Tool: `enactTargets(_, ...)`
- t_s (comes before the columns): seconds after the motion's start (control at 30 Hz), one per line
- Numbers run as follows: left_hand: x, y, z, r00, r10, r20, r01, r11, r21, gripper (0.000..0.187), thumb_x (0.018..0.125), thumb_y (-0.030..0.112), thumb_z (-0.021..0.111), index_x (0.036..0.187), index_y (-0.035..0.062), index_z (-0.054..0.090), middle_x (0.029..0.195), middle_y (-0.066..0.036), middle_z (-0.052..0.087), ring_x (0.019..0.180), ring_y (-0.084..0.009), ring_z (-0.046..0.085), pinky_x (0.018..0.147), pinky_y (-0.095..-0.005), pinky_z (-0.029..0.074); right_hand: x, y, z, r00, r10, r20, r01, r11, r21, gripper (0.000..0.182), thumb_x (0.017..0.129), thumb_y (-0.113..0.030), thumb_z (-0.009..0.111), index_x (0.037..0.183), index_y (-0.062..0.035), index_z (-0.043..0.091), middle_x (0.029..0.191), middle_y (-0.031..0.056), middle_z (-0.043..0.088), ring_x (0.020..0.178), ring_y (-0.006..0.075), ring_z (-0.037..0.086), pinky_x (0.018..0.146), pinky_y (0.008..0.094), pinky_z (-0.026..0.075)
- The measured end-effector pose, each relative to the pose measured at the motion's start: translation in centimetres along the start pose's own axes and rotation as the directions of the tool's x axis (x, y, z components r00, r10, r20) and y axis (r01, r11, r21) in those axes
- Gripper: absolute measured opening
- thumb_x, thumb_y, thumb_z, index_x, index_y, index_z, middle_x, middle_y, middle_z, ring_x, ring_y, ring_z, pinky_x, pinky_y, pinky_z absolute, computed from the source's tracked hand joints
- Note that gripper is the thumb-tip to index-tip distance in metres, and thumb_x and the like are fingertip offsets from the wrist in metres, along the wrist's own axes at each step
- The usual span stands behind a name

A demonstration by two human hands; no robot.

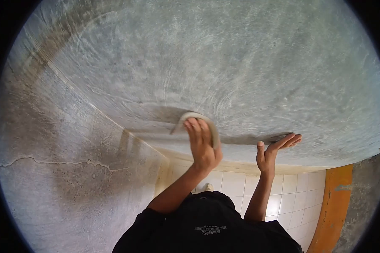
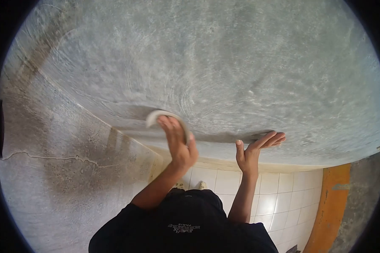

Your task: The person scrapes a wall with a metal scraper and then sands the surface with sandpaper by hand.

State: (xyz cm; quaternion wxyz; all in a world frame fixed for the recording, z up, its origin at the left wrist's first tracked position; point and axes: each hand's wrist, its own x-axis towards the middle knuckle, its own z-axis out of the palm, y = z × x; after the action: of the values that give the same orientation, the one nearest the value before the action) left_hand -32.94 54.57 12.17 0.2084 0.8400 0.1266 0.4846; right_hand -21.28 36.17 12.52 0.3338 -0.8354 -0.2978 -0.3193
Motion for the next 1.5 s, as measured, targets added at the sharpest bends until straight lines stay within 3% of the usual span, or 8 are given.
enactTargets(0.07, -3.2, 0.4, 1.4, 0.99, 0.029, 0.138, -0.026, 0.999, -0.027, 0.067, 0.09, 0.021, 0.046, 0.141, -0.0146, 0.022, 0.144, -0.042, 0.015, 0.134, -0.0599, 0.015, 0.108, -0.0641, 0.014, -0.2, 0.0, 0.0, 1.0, 0.024, 0.011, -0.024, 1.0, -0.004, 0.102, 0.09, -0.065, 0.042, 0.148, -0.0049, -0.017, 0.151, 0.0203, -0.028, 0.138, 0.0388, -0.028, 0.107, 0.0603, -0.016)
enactTargets(0.17, -2.9, 1.4, 0.3, 0.977, 0.046, 0.208, -0.035, 0.998, -0.058, 0.066, 0.095, 0.018, 0.043, 0.145, -0.0118, 0.013, 0.15, -0.037, 0.006, 0.139, -0.054, 0.005, 0.111, -0.0605, 0.007, 0.1, 0.3, 0.5, 1.0, 0.011, 0.0, -0.011, 0.999, -0.034, 0.103, 0.089, -0.067, 0.042, 0.148, -0.0067, -0.017, 0.151, 0.0205, -0.028, 0.138, 0.0392, -0.029, 0.106, 0.0606, -0.016)
enactTargets(0.4, 6.3, 0.6, -6.7, 0.988, 0.012, -0.154, -0.031, 0.992, -0.119, 0.067, 0.093, 0.012, 0.048, 0.144, -0.0137, 0.012, 0.149, -0.035, 0.017, 0.141, -0.0467, 0.015, 0.112, -0.0526, 0.018, -0.3, 0.3, 0.7, 0.999, 0.05, -0.003, -0.05, 0.998, -0.03, 0.105, 0.088, -0.067, 0.044, 0.148, -0.0066, -0.018, 0.151, 0.021, -0.029, 0.138, 0.0388, -0.029, 0.107, 0.0596, -0.017)
enactTargets(0.57, 3.3, 1.5, -4.8, 0.997, 0.058, -0.059, -0.061, 0.997, -0.046, 0.065, 0.088, 0.004, 0.055, 0.142, -0.0143, 0.022, 0.141, -0.038, 0.03, 0.133, -0.0516, 0.029, 0.11, -0.0536, 0.026, -0.3, 0.2, 0.7, 0.999, 0.039, -0.009, -0.039, 0.998, -0.05, 0.104, 0.089, -0.064, 0.045, 0.147, -0.0054, -0.018, 0.151, 0.0212, -0.029, 0.138, 0.0388, -0.029, 0.107, 0.0595, -0.017)
enactTargets(0.73, 6.3, 0.9, -6.1, 0.974, 0.095, -0.207, -0.106, 0.993, -0.045, 0.058, 0.092, 0.004, 0.049, 0.141, -0.0152, 0.023, 0.14, -0.036, 0.035, 0.133, -0.0484, 0.033, 0.11, -0.052, 0.027, -0.4, 0.4, 0.7, 1.0, 0.029, 0.001, -0.029, 0.999, -0.041, 0.103, 0.09, -0.062, 0.046, 0.147, -0.004, -0.018, 0.151, 0.0217, -0.028, 0.138, 0.0393, -0.029, 0.106, 0.0604, -0.018)
enactTargets(1.03, 3.6, 2.6, -6.4, 0.999, -0.031, -0.032, 0.027, 0.991, -0.131, 0.048, 0.099, 0.007, 0.038, 0.14, -0.0149, 0.027, 0.144, -0.033, 0.031, 0.135, -0.0439, 0.032, 0.111, -0.0505, 0.026, -0.2, 0.0, 0.7, 1.0, 0.021, -0.014, -0.021, 0.997, -0.071, 0.1, 0.091, -0.06, 0.044, 0.147, -0.0038, -0.018, 0.15, 0.022, -0.029, 0.137, 0.0406, -0.029, 0.106, 0.0611, -0.018)
enactTargets(1.2, 6.6, 2.0, -7.5, 0.986, -0.03, -0.165, 0.011, 0.993, -0.116, 0.054, 0.091, 0.0, 0.042, 0.142, -0.012, 0.027, 0.145, -0.03, 0.033, 0.136, -0.0455, 0.03, 0.11, -0.0568, 0.022, -0.2, 0.1, 0.6, 1.0, 0.021, -0.004, -0.021, 0.999, -0.045, 0.101, 0.091, -0.06, 0.044, 0.147, -0.0038, -0.018, 0.15, 0.0221, -0.029, 0.137, 0.0402, -0.03, 0.106, 0.0609, -0.018)
enactTargets(1.5, 4.3, 3.8, -6.1, 0.998, -0.053, -0.024, 0.05, 0.992, -0.113, 0.048, 0.099, 0.007, 0.037, 0.141, -0.0136, 0.024, 0.148, -0.03, 0.027, 0.138, -0.0392, 0.028, 0.113, -0.0444, 0.025, -0.4, 0.7, 0.9, 1.0, 0.021, -0.005, -0.021, 0.999, -0.041, 0.103, 0.09, -0.061, 0.046, 0.147, -0.0051, -0.019, 0.15, 0.0215, -0.031, 0.137, 0.0402, -0.031, 0.105, 0.0621, -0.018)
